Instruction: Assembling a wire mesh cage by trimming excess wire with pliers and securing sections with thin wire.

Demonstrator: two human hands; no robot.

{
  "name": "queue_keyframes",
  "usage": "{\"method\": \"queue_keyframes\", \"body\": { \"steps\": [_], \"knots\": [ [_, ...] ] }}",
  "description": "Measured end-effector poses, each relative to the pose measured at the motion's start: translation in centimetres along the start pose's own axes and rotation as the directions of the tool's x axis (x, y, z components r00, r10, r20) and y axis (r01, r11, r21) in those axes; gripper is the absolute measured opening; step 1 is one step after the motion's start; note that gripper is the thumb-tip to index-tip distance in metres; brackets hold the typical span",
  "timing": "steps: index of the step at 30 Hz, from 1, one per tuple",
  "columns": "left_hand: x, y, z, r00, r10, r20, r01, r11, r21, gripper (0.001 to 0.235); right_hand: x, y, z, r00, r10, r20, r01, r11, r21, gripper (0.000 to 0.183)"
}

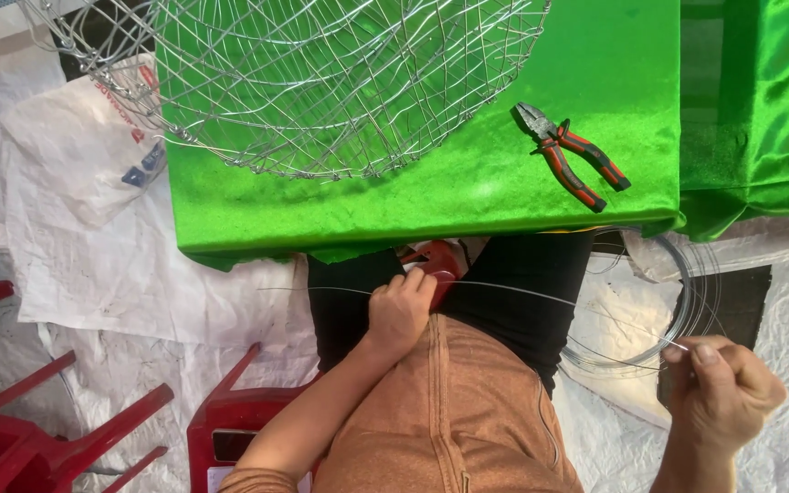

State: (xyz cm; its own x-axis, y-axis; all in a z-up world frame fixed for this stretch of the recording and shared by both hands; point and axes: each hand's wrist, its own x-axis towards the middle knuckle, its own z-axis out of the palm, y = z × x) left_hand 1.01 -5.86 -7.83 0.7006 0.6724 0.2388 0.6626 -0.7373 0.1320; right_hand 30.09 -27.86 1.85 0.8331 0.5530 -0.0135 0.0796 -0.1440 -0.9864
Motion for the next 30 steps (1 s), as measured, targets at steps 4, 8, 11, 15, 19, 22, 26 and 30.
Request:
{"method": "queue_keyframes", "body": {
  "steps": [4,8,11,15,19,22,26,30],
  "knots": [
    [0.1,-1.0,0.2,0.997,-0.069,0.020,0.069,0.997,-0.039,0.012,0.2,1.2,1.8,0.995,-0.087,0.047,0.088,0.996,-0.003,0.045],
    [0.0,-1.1,-0.4,0.995,-0.098,-0.003,0.098,0.995,-0.037,0.007,0.0,-0.2,6.3,0.979,-0.127,0.161,0.153,0.976,-0.155,0.049],
    [0.4,-0.4,-1.4,0.996,-0.090,0.005,0.090,0.996,-0.010,0.010,-0.4,0.6,7.6,0.946,-0.043,0.321,0.145,0.943,-0.301,0.031],
    [-2.1,0.1,1.0,0.994,-0.056,0.096,0.059,0.998,-0.027,0.039,0.2,3.3,12.1,0.945,-0.087,0.315,0.194,0.925,-0.327,0.026],
    [-1.0,0.9,-1.5,0.990,-0.074,0.118,0.087,0.990,-0.109,0.037,0.0,7.9,15.9,0.813,-0.253,0.525,0.567,0.548,-0.615,0.024],
    [-0.6,1.2,-3.3,0.992,-0.068,0.110,0.082,0.988,-0.132,0.038,-0.9,9.3,16.4,0.732,-0.277,0.623,0.681,0.340,-0.649,0.030],
    [0.6,1.2,-6.4,0.990,-0.030,0.141,0.059,0.975,-0.213,0.035,-0.5,7.3,15.7,0.717,-0.297,0.630,0.693,0.209,-0.690,0.027],
    [3.2,1.5,-13.1,0.956,-0.020,0.293,0.134,0.917,-0.376,0.024,0.4,7.1,14.0,0.741,-0.257,0.621,0.670,0.224,-0.707,0.046]
  ]
}}
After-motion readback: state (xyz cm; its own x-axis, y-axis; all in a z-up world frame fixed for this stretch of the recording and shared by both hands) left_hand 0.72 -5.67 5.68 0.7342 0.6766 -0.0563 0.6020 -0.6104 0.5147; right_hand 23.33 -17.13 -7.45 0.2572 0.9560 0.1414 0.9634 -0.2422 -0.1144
